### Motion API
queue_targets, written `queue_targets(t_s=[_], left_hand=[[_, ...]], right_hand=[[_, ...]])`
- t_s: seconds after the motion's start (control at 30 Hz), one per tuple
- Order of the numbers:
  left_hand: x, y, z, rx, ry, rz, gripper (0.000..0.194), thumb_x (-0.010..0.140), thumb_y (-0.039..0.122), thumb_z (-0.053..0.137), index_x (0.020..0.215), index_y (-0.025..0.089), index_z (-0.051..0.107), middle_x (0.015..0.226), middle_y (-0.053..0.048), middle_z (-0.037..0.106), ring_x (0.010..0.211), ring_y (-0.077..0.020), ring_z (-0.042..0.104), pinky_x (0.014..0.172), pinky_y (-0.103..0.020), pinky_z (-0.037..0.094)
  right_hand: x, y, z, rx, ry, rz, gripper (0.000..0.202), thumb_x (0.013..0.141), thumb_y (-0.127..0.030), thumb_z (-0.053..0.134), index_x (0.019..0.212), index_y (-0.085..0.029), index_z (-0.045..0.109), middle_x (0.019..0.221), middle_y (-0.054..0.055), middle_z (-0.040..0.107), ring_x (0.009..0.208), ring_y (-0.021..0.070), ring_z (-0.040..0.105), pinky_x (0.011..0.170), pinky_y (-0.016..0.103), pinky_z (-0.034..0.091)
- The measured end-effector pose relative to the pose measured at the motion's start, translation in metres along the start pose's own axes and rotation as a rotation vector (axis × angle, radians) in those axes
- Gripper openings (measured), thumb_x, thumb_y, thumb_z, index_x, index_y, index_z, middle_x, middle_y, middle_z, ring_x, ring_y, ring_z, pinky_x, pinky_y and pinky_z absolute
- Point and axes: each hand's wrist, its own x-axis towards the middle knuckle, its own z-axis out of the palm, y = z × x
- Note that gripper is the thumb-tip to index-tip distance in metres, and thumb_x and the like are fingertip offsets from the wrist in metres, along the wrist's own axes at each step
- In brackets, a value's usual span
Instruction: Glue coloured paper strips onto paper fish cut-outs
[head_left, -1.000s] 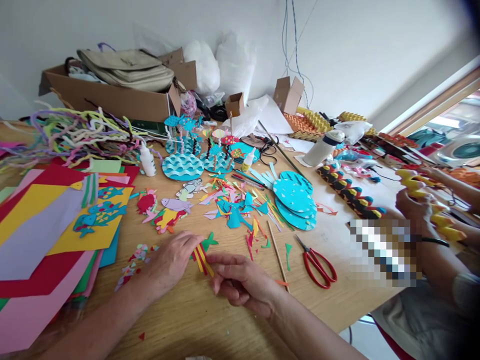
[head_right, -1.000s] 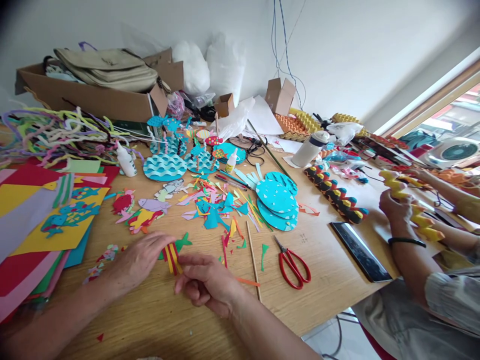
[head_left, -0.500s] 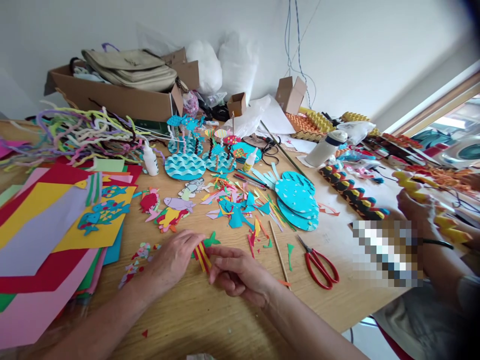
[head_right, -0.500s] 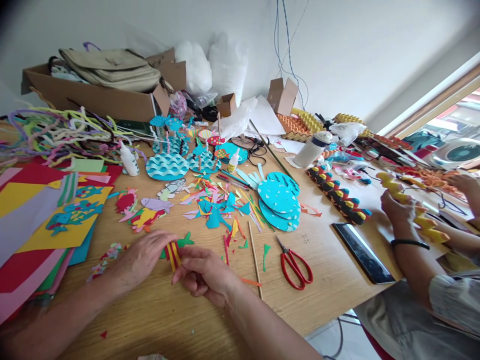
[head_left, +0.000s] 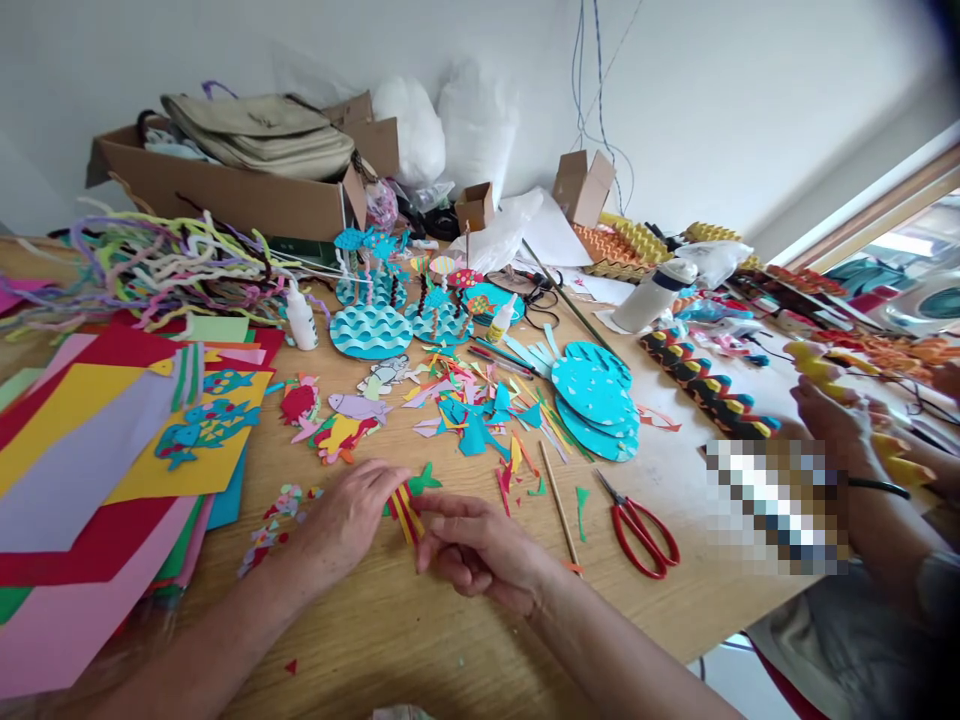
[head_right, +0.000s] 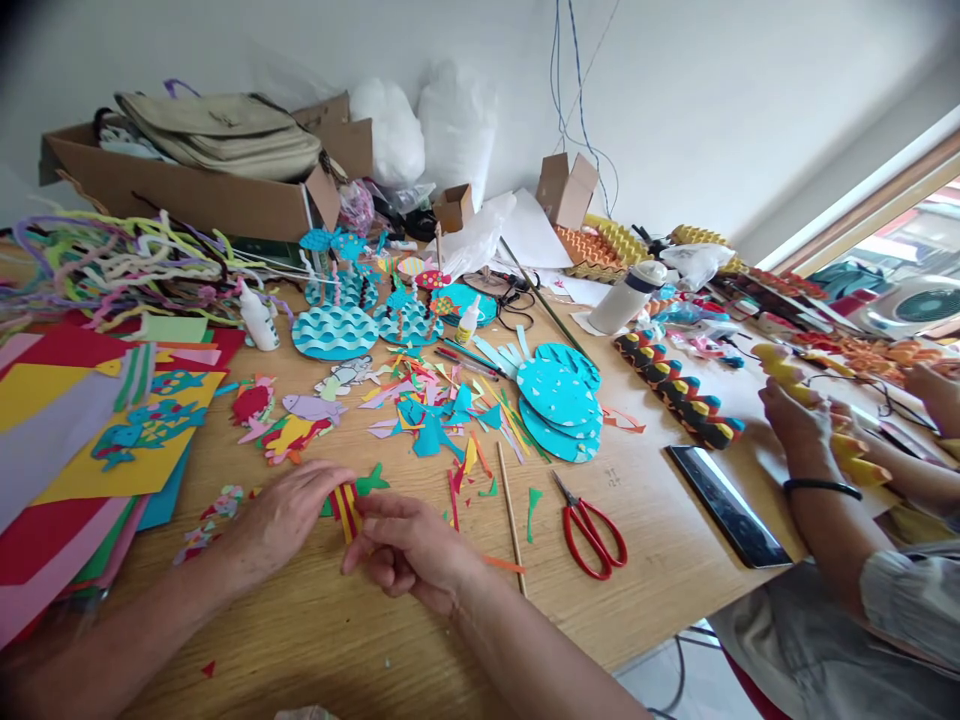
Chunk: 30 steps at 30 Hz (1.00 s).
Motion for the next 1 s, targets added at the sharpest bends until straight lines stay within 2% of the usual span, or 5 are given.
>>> queue_targets(t_s=[0.17,0.4,0.6,0.87,1.0], left_hand=[[0.000,-0.001,0.000,-0.002,0.003,0.009,0.045,0.073,-0.005,0.029,0.105,0.013,0.056,0.100,-0.008,0.063,0.096,-0.0162,0.056,0.084,-0.032,0.047],[-0.002,-0.004,0.005,0.029,0.026,0.017,0.044,0.073,-0.003,0.030,0.105,0.012,0.056,0.099,-0.008,0.063,0.095,-0.0175,0.056,0.083,-0.033,0.047],[-0.002,-0.004,0.004,0.004,0.031,0.031,0.042,0.074,-0.002,0.030,0.100,0.014,0.058,0.098,-0.008,0.064,0.095,-0.0172,0.057,0.085,-0.033,0.047],[-0.001,-0.002,-0.009,0.104,0.006,0.148,0.046,0.076,-0.003,0.029,0.102,0.016,0.060,0.104,-0.007,0.062,0.099,-0.0177,0.054,0.085,-0.033,0.046],[-0.005,0.000,-0.005,0.272,-0.069,0.163,0.047,0.076,-0.004,0.032,0.108,0.017,0.059,0.106,-0.005,0.061,0.101,-0.0189,0.052,0.085,-0.032,0.046]], right_hand=[[-0.017,0.004,-0.001,0.003,-0.012,0.016,0.047,0.072,-0.026,0.061,0.115,-0.011,0.047,0.065,0.004,0.065,0.031,0.0022,0.037,0.030,0.016,0.009],[0.005,-0.004,0.007,0.012,-0.043,-0.019,0.043,0.069,-0.026,0.062,0.107,-0.010,0.050,0.063,0.003,0.064,0.032,0.0033,0.040,0.030,0.017,0.008],[-0.030,0.012,-0.002,-0.109,0.071,0.010,0.040,0.071,-0.033,0.059,0.103,-0.011,0.052,0.062,0.002,0.063,0.031,0.0026,0.035,0.030,0.017,0.011],[-0.058,0.011,-0.024,-0.968,0.527,-0.379,0.021,0.080,-0.022,0.043,0.094,-0.016,0.057,0.063,-0.001,0.057,0.050,0.0088,0.046,0.047,0.021,0.034],[-0.061,0.004,-0.033,-1.288,0.563,-0.473,0.025,0.083,-0.018,0.037,0.097,-0.015,0.058,0.066,0.002,0.060,0.059,0.0126,0.053,0.054,0.024,0.037]])
